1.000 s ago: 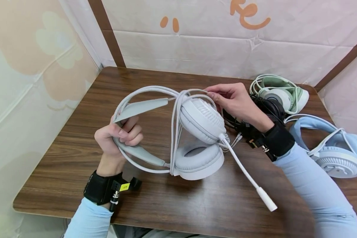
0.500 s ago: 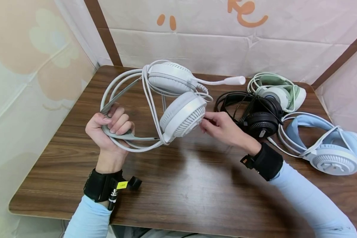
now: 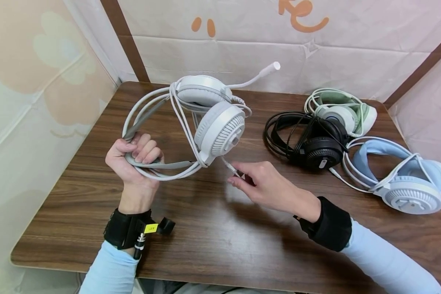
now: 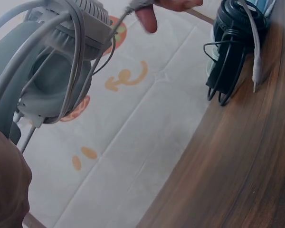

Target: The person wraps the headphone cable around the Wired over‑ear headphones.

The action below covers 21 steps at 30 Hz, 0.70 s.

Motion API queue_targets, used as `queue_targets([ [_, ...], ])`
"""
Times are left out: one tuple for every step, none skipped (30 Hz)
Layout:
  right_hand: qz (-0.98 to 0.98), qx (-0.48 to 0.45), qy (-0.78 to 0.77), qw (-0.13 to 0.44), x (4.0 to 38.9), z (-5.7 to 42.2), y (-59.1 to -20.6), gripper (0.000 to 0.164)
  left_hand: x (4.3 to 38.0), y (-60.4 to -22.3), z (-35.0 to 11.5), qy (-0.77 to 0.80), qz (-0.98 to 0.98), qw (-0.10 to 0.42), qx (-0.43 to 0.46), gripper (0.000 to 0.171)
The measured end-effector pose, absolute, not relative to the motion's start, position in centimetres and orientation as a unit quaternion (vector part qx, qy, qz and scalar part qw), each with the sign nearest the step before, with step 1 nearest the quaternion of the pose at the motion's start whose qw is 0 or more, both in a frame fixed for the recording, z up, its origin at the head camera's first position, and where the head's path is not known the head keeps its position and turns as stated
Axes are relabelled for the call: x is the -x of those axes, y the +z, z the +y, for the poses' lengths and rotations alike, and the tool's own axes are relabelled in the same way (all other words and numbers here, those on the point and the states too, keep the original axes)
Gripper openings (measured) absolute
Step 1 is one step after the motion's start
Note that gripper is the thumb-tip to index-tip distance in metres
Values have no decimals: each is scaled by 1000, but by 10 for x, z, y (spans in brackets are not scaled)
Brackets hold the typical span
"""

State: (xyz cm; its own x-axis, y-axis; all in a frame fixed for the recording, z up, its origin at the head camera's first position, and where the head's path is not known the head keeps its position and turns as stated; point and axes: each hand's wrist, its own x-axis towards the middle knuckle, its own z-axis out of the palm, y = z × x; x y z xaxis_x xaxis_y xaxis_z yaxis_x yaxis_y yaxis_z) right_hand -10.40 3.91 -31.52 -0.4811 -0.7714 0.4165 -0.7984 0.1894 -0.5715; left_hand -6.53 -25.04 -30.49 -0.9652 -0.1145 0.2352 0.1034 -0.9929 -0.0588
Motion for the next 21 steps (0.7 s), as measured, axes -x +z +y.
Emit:
queue_targets([
  [-767, -518, 377, 30, 101, 39, -315, 2, 65, -305, -251, -991, 17, 64, 116, 24],
  [-764, -527, 371, 41, 98, 39, -315, 2, 65, -304, -251, -991, 10, 75, 111, 25],
  [-760, -537, 363, 51, 95, 39, -315, 3, 65, -304, -252, -990, 1, 89, 106, 26],
  [-755, -547, 357, 60, 93, 38, -315, 4, 66, -303, -253, -990, -8, 103, 100, 27],
  [-750, -557, 351, 66, 89, 38, -315, 5, 66, -303, -254, -988, -16, 118, 94, 29],
  [-747, -565, 344, 69, 86, 38, -314, 5, 66, -303, -255, -987, -25, 132, 88, 30],
  [-745, -570, 338, 72, 83, 38, -313, 5, 67, -303, -256, -986, -33, 144, 81, 32],
  [-745, -576, 329, 78, 81, 38, -312, 5, 67, -303, -257, -984, -41, 154, 76, 33],
  [-745, -580, 319, 86, 78, 38, -312, 4, 67, -304, -257, -983, -48, 163, 72, 34],
  [-746, -583, 311, 90, 76, 39, -311, 4, 67, -304, -258, -982, -56, 169, 68, 35],
  [-748, -584, 300, 95, 74, 39, -310, 4, 67, -305, -258, -981, -62, 173, 66, 36],
  [-749, -586, 291, 102, 72, 40, -309, 4, 68, -305, -258, -980, -69, 177, 64, 37],
  [-749, -589, 283, 107, 71, 41, -307, 4, 68, -305, -259, -978, -78, 181, 64, 38],
  [-750, -592, 274, 113, 69, 41, -306, 3, 68, -306, -259, -976, -89, 186, 65, 39],
  [-750, -594, 267, 119, 68, 42, -305, 2, 69, -306, -259, -974, -100, 191, 66, 41],
  [-750, -595, 259, 123, 67, 43, -303, 2, 69, -306, -260, -972, -110, 196, 66, 42],
  [-750, -598, 250, 131, 66, 45, -301, 2, 69, -306, -260, -970, -120, 201, 67, 43],
  [-750, -600, 240, 140, 65, 46, -298, 2, 69, -306, -260, -967, -131, 207, 66, 45],
  [-751, -601, 229, 151, 65, 47, -296, 1, 69, -307, -260, -965, -142, 212, 65, 46],
  [-753, -599, 215, 166, 64, 48, -293, 1, 69, -307, -260, -963, -154, 214, 65, 47],
  [-755, -597, 200, 183, 65, 50, -290, 2, 69, -308, -260, -961, -163, 214, 65, 48],
])
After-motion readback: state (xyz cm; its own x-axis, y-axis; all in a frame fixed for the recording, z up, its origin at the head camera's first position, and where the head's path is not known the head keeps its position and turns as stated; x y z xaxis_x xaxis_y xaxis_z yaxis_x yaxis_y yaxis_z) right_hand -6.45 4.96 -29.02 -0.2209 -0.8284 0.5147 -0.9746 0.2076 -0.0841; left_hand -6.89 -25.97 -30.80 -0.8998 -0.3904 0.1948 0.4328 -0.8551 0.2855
